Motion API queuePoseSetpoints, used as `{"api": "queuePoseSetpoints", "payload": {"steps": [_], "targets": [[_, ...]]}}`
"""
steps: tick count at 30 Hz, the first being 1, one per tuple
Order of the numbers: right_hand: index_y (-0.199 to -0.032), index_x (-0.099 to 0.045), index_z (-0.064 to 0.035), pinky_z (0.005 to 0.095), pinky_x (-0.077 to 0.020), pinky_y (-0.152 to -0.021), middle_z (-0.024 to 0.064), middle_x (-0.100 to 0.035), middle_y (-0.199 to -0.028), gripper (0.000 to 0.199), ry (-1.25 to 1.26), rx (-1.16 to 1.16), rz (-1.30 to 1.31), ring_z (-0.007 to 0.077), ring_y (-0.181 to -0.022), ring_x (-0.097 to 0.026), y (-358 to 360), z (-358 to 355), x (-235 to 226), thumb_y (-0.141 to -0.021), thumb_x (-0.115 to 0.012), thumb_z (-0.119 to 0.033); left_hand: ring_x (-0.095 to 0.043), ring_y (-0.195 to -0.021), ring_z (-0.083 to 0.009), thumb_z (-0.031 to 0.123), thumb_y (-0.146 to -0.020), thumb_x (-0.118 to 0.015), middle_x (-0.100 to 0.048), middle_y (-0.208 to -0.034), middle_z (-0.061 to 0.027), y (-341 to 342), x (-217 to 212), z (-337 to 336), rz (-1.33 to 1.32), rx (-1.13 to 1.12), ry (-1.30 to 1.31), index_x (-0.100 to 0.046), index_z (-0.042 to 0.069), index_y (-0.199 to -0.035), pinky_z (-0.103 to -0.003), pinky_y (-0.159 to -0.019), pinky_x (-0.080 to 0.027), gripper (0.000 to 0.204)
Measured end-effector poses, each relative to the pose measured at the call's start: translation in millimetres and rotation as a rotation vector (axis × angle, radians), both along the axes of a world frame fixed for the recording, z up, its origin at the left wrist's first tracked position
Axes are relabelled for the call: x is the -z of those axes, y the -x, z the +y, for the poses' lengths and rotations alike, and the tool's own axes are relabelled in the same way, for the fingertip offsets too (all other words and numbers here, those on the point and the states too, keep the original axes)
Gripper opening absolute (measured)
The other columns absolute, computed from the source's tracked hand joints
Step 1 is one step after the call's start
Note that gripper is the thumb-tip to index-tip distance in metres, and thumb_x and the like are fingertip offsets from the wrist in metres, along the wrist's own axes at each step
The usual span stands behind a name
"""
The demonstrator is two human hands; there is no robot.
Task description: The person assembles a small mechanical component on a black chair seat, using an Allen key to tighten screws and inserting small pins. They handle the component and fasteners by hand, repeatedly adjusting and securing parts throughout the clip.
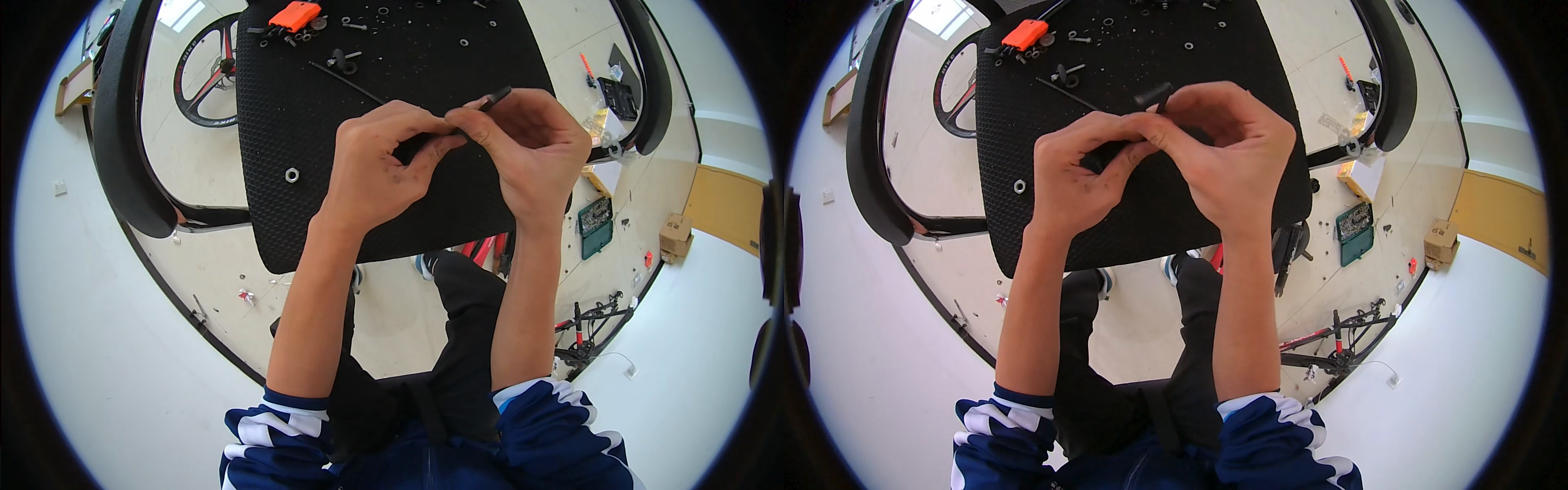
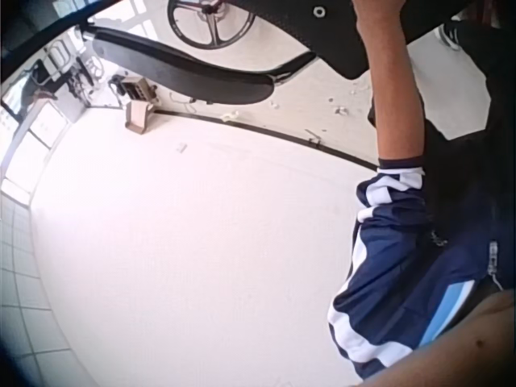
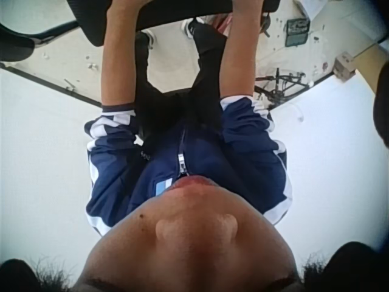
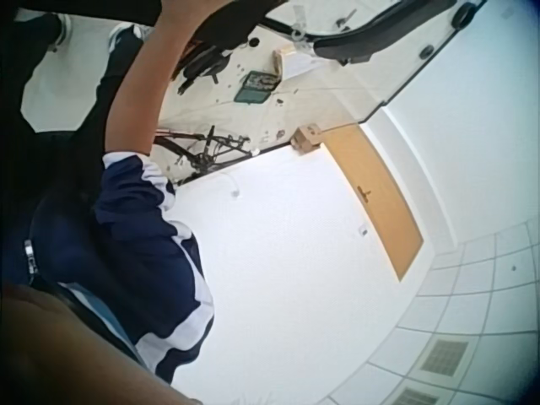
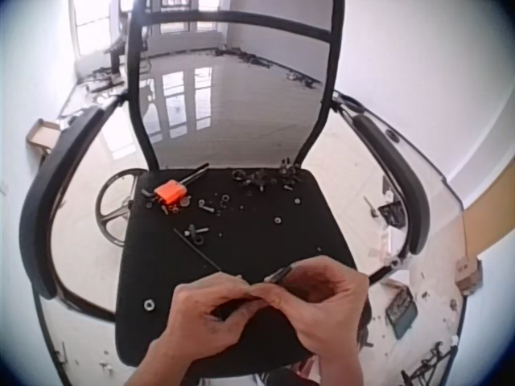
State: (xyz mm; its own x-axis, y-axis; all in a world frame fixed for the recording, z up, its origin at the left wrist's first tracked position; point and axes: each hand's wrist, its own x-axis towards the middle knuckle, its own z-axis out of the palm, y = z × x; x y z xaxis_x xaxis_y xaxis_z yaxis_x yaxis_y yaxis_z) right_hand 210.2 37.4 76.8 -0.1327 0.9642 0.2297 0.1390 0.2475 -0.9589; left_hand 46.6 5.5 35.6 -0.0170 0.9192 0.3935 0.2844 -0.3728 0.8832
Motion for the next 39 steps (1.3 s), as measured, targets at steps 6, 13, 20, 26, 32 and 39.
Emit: {"api": "queuePoseSetpoints", "payload": {"steps": [6,13,20,26,32,39], "targets": [[-0.104,-0.072,0.0051,0.0286,-0.0599,-0.081,0.0125,-0.075,-0.093,0.02,0.04,-0.119,0.214,0.0178,-0.085,-0.074,3.2,-0.9,0.2,-0.085,-0.075,0.004,-0.067,-0.071,-0.0192,-0.002,-0.08,-0.075,-0.071,-0.084,-0.0112,-0.4,2.3,-0.4,-0.016,-0.009,-0.024,-0.075,0.001,-0.096,-0.027,-0.059,-0.052,0.016],[-0.094,-0.074,0.0029,0.025,-0.0594,-0.073,0.0105,-0.075,-0.082,0.014,-0.02,0.032,-0.04,0.0153,-0.079,-0.073,-2.5,-3.5,-4.9,-0.081,-0.08,0.001,-0.068,-0.073,-0.0195,-0.001,-0.078,-0.077,-0.071,-0.083,-0.01,-3.2,-2.3,-1.9,0.015,0.001,-0.052,-0.075,0.002,-0.094,-0.027,-0.059,-0.052,0.017],[-0.099,-0.074,0.0023,0.0247,-0.0582,-0.077,0.0095,-0.075,-0.088,0.018,0.01,-0.05,0.105,0.0142,-0.082,-0.073,2.7,-1.1,-4.0,-0.082,-0.079,0.001,-0.07,-0.081,-0.0206,-0.007,-0.076,-0.075,-0.072,-0.09,-0.0105,-5.1,2.2,-0.4,0.014,-0.021,-0.077,-0.074,0.0,-0.093,-0.029,-0.07,-0.055,0.018],[-0.1,-0.074,0.0046,0.0255,-0.0586,-0.077,0.0091,-0.075,-0.086,0.016,0.022,-0.062,0.135,0.0153,-0.083,-0.073,0.7,-3.2,-4.3,-0.084,-0.077,0.002,-0.07,-0.086,-0.0235,-0.009,-0.077,-0.073,-0.073,-0.095,-0.0122,-5.5,-2.9,-2.1,0.028,0.035,-0.021,-0.073,-0.002,-0.096,-0.031,-0.078,-0.055,0.02],[-0.09,-0.075,0.0026,0.022,-0.0572,-0.066,0.0087,-0.075,-0.081,0.013,0.0,0.015,-0.052,0.0118,-0.074,-0.072,-7.3,-3.2,-4.3,-0.079,-0.081,0.0,-0.071,-0.084,-0.0217,-0.007,-0.075,-0.077,-0.073,-0.094,-0.011,-9.3,-1.2,-2.0,0.017,0.002,-0.042,-0.073,-0.001,-0.095,-0.03,-0.075,-0.056,0.021],[-0.092,-0.074,0.0029,0.024,-0.0584,-0.071,0.0102,-0.075,-0.085,0.014,0.018,-0.013,0.013,0.0144,-0.078,-0.073,-0.1,-3.4,-7.5,-0.08,-0.081,0.001,-0.071,-0.079,-0.0219,-0.002,-0.073,-0.08,-0.071,-0.088,-0.0095,-12.6,1.5,-2.0,0.007,-0.045,-0.089,-0.073,0.0,-0.087,-0.028,-0.067,-0.057,0.016]]}}
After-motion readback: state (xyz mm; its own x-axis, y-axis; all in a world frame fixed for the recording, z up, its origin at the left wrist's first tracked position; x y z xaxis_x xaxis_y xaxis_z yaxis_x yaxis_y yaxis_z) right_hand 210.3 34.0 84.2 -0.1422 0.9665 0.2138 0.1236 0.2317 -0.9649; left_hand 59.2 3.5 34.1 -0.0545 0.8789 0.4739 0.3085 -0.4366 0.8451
